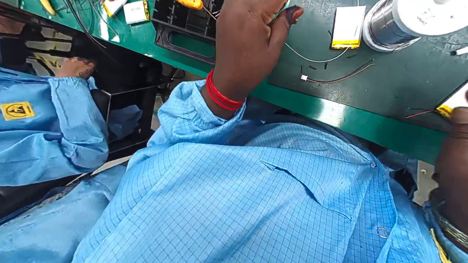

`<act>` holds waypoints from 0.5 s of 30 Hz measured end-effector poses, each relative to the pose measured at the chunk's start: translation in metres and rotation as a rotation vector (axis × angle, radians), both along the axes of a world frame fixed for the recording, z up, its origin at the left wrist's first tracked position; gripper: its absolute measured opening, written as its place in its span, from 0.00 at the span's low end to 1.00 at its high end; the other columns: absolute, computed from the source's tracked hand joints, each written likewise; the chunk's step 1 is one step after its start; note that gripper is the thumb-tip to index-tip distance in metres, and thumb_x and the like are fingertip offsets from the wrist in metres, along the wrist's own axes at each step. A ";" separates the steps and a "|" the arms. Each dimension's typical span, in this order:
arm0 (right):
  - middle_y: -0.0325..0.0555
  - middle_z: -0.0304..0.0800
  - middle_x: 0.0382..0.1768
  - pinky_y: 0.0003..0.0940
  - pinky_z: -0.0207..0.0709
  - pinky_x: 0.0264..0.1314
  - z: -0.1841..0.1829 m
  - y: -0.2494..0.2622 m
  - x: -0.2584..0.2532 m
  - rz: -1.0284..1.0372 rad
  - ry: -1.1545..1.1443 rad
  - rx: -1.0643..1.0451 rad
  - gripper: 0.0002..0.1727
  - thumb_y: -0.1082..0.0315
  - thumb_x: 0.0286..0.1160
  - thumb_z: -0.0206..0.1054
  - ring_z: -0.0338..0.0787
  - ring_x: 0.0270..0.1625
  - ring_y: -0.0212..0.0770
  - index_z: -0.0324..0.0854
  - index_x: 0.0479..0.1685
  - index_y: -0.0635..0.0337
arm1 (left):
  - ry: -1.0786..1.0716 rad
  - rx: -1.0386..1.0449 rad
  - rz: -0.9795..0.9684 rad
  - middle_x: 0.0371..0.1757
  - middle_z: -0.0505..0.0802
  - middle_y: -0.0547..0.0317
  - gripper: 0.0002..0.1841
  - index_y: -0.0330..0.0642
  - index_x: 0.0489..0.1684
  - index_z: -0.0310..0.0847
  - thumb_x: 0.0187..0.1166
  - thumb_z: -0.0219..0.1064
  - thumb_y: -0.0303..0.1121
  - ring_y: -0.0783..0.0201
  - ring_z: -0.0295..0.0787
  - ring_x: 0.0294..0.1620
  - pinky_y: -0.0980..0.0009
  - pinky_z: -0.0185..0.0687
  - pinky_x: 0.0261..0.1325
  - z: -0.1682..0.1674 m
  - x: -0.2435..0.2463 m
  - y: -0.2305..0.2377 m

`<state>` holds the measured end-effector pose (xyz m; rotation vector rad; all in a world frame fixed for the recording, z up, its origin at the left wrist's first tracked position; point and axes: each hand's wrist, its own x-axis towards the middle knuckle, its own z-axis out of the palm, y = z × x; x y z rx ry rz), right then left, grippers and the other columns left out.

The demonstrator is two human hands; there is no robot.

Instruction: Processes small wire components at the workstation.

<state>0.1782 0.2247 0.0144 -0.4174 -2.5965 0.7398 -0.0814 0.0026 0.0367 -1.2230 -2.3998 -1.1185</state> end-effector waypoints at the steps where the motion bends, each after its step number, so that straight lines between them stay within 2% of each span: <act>1: 0.61 0.92 0.57 0.54 0.79 0.65 0.006 -0.009 -0.011 0.048 -0.003 -0.005 0.16 0.64 0.88 0.62 0.90 0.60 0.57 0.87 0.63 0.65 | 0.018 0.007 -0.002 0.52 0.96 0.43 0.10 0.34 0.51 0.93 0.79 0.69 0.28 0.54 0.91 0.58 0.60 0.81 0.65 0.002 0.002 -0.002; 3: 0.61 0.93 0.52 0.52 0.80 0.60 0.020 -0.027 -0.034 0.140 -0.044 -0.031 0.15 0.65 0.87 0.62 0.91 0.54 0.56 0.89 0.59 0.65 | -0.019 0.005 -0.048 0.45 0.96 0.45 0.08 0.34 0.44 0.93 0.80 0.70 0.30 0.57 0.91 0.50 0.59 0.80 0.56 0.005 0.011 -0.009; 5: 0.60 0.94 0.48 0.51 0.80 0.55 0.030 -0.038 -0.054 0.223 -0.087 -0.039 0.15 0.65 0.86 0.62 0.91 0.51 0.56 0.91 0.53 0.66 | -0.134 -0.057 -0.119 0.40 0.95 0.48 0.07 0.35 0.39 0.93 0.80 0.70 0.29 0.61 0.91 0.44 0.64 0.83 0.51 0.006 0.023 -0.018; 6: 0.60 0.94 0.47 0.51 0.79 0.54 0.033 -0.042 -0.064 0.253 -0.115 -0.034 0.14 0.65 0.85 0.62 0.91 0.51 0.57 0.91 0.50 0.65 | -0.195 -0.099 -0.153 0.40 0.95 0.49 0.06 0.36 0.38 0.93 0.79 0.70 0.28 0.62 0.91 0.45 0.65 0.84 0.52 0.004 0.028 -0.022; 9: 0.60 0.93 0.45 0.55 0.78 0.51 0.033 -0.052 -0.091 0.313 -0.186 -0.012 0.13 0.65 0.83 0.62 0.90 0.52 0.62 0.92 0.47 0.62 | -0.255 -0.209 -0.140 0.43 0.96 0.48 0.07 0.37 0.40 0.94 0.78 0.68 0.25 0.57 0.93 0.49 0.62 0.84 0.57 -0.010 0.038 -0.025; 11: 0.60 0.93 0.43 0.57 0.80 0.51 0.029 -0.059 -0.107 0.337 -0.198 0.007 0.12 0.67 0.82 0.63 0.91 0.52 0.64 0.91 0.44 0.62 | -0.234 -0.189 -0.119 0.45 0.96 0.46 0.08 0.37 0.42 0.94 0.78 0.67 0.24 0.54 0.93 0.50 0.60 0.84 0.57 -0.019 0.041 -0.022; 15: 0.60 0.92 0.37 0.59 0.79 0.46 0.022 -0.070 -0.129 0.332 -0.245 0.061 0.11 0.68 0.79 0.62 0.92 0.47 0.64 0.90 0.39 0.63 | -0.238 -0.164 -0.134 0.44 0.95 0.47 0.08 0.39 0.40 0.96 0.78 0.68 0.25 0.56 0.92 0.48 0.62 0.84 0.55 -0.024 0.037 -0.019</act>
